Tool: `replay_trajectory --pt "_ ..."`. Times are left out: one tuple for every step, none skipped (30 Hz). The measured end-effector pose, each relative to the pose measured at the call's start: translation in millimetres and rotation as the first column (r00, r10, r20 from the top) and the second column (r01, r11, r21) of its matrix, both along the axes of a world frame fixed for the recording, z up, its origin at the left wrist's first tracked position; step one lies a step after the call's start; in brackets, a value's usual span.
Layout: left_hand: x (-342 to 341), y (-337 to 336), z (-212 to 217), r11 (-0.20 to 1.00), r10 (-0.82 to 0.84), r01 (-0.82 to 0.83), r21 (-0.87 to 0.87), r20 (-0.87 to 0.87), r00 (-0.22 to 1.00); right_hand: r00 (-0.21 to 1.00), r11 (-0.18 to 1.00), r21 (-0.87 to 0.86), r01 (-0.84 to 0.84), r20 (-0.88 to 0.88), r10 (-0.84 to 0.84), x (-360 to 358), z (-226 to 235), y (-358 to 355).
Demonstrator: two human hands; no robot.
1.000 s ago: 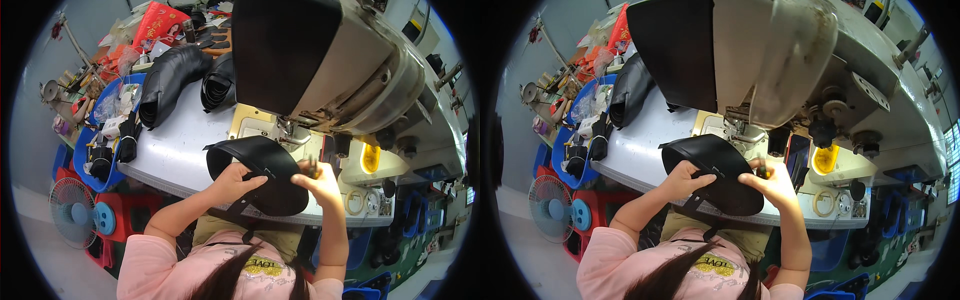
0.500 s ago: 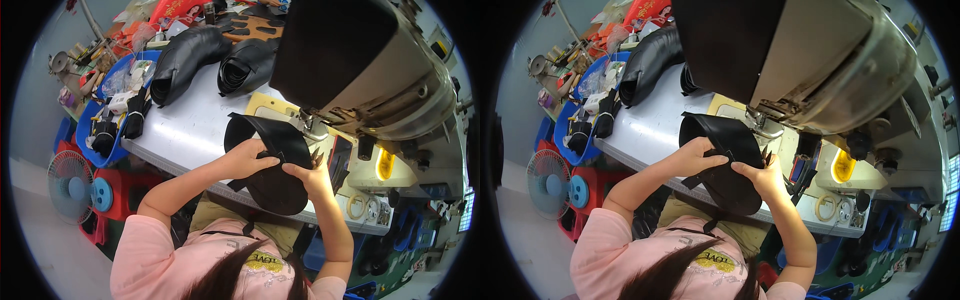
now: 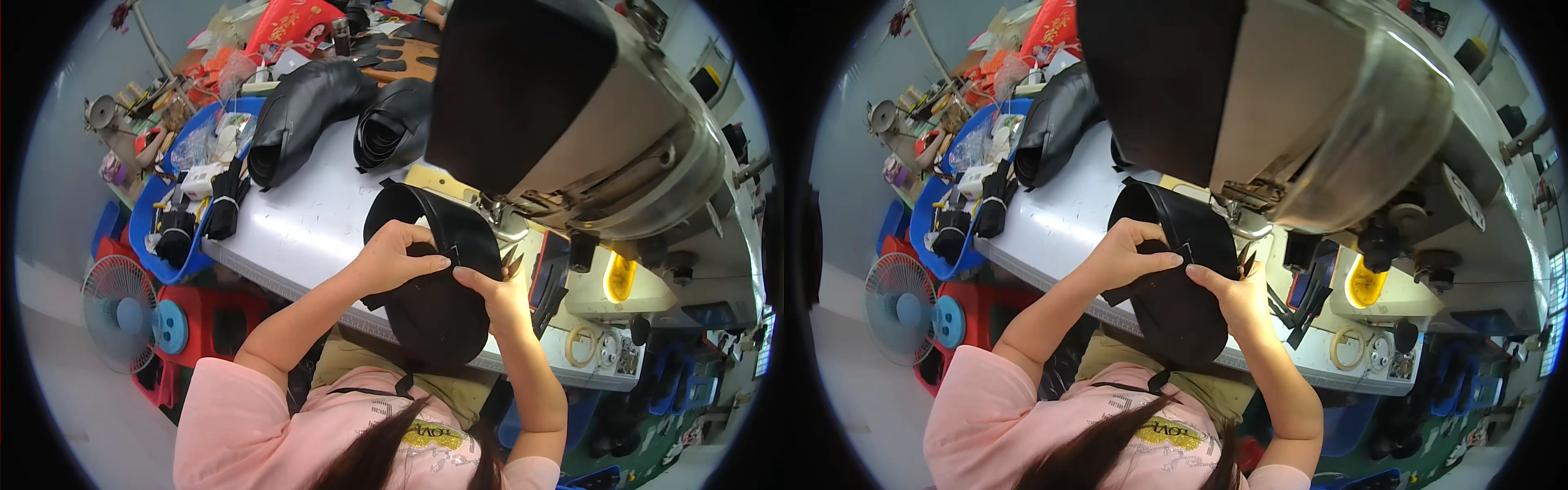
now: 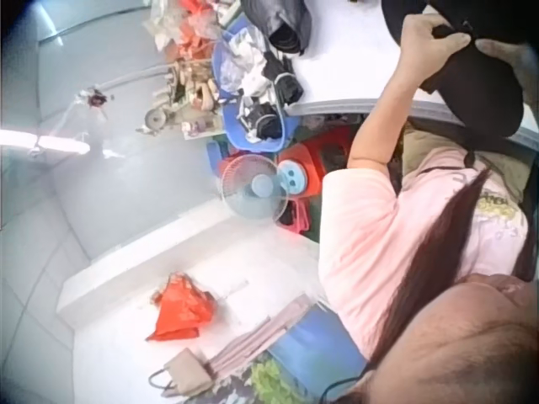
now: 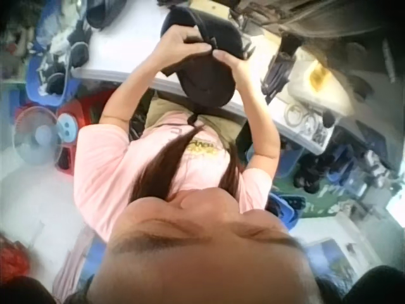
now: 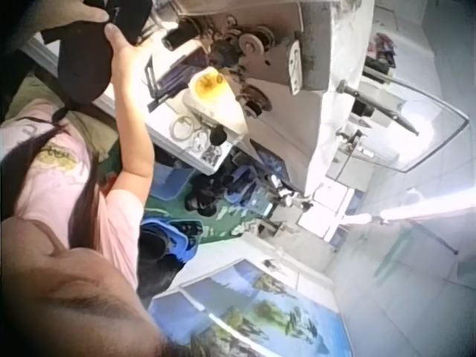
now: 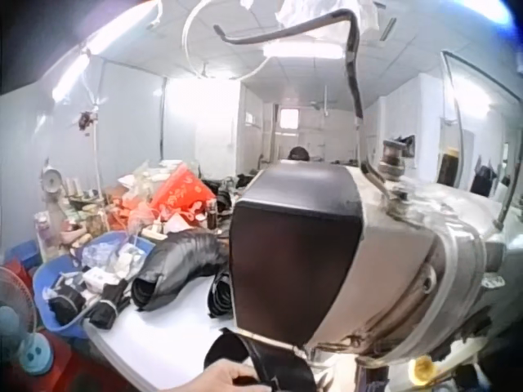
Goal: The person aligns leather shoe components, stitches them together using an industrial sewing machine, trims excess threads with thread snips, and handles leather straps.
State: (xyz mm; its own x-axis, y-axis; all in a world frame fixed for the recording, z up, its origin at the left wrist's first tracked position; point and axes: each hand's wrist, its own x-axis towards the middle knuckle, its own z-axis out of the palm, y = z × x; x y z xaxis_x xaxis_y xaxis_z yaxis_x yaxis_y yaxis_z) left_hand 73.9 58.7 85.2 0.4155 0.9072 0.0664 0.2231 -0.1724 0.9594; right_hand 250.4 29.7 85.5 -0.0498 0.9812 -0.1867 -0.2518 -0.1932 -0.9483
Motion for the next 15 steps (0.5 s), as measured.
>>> replay_trajectory --pt "0.9 2.6 1.8 1.000 -0.010 0.010 0.005 -0.005 1.000 1.000 1.000 -0.003 0.017 0.002 -0.017 0.8 0.6 -0.5" --pt "2.1 6.3 3.8 0.991 -0.015 0.017 -0.135 0.021 1.000 0.999 1.000 0.025 0.016 -0.039 -0.015 2.4 -4.1 0.1" --pt "3.8 9.9 5.4 0.962 -0.016 0.028 -0.273 0.045 0.999 0.999 0.999 0.030 0.029 -0.043 -0.028 4.3 -3.8 -1.8" --pt "6.8 13.5 6.1 0.964 -0.027 0.038 -0.262 0.045 0.999 0.998 0.999 0.028 0.039 0.056 -0.041 7.2 -2.2 -2.2" --pt "9.9 15.9 5.3 0.941 -0.023 0.078 -0.331 0.169 0.985 0.987 0.998 0.025 0.051 0.154 -0.054 10.1 -1.5 -3.3" --pt "12.4 19.5 5.5 0.911 -0.008 0.127 -0.393 0.290 0.957 0.977 0.997 0.024 0.069 0.199 -0.073 14.2 -4.4 -6.2" --pt "14.3 26.6 7.4 0.916 -0.019 0.133 -0.379 0.292 0.956 0.978 0.994 0.003 0.106 0.183 -0.105 17.9 -10.1 -5.9" --pt "15.6 33.5 9.4 0.905 -0.063 0.166 -0.393 0.262 0.963 0.980 0.990 0.024 0.142 0.136 -0.144 17.9 -11.9 -5.2" --pt "17.0 40.0 11.2 0.892 -0.105 0.195 -0.408 0.232 0.967 0.980 0.983 0.043 0.176 0.087 -0.179 15.2 -13.7 -4.0" --pt "20.1 41.4 9.9 0.909 -0.085 0.152 -0.389 0.182 0.980 0.968 0.970 0.048 0.239 0.070 -0.242 10.3 -20.5 -8.1" --pt "19.9 43.1 13.8 0.907 -0.093 0.158 -0.391 0.181 0.979 0.966 0.968 0.045 0.246 0.068 -0.249 11.8 -22.7 -8.0" --pt "17.7 44.9 22.4 0.885 -0.115 0.171 -0.433 0.152 0.982 0.978 0.981 -0.003 0.192 0.089 -0.191 13.8 -24.5 -8.0" --pt "16.0 44.2 27.1 0.860 -0.136 0.180 -0.477 0.125 0.983 0.986 0.989 -0.055 0.135 0.106 -0.128 16.6 -25.9 -9.6" --pt "10.1 46.5 12.2 0.825 -0.110 0.214 -0.523 0.223 0.969 0.991 0.991 -0.030 0.132 0.014 -0.132 13.2 -30.8 -9.4" --pt "10.0 45.0 -2.6 0.839 -0.079 0.233 -0.492 0.313 0.946 0.981 0.981 -0.050 0.190 -0.037 -0.192 10.4 -28.3 -8.0"
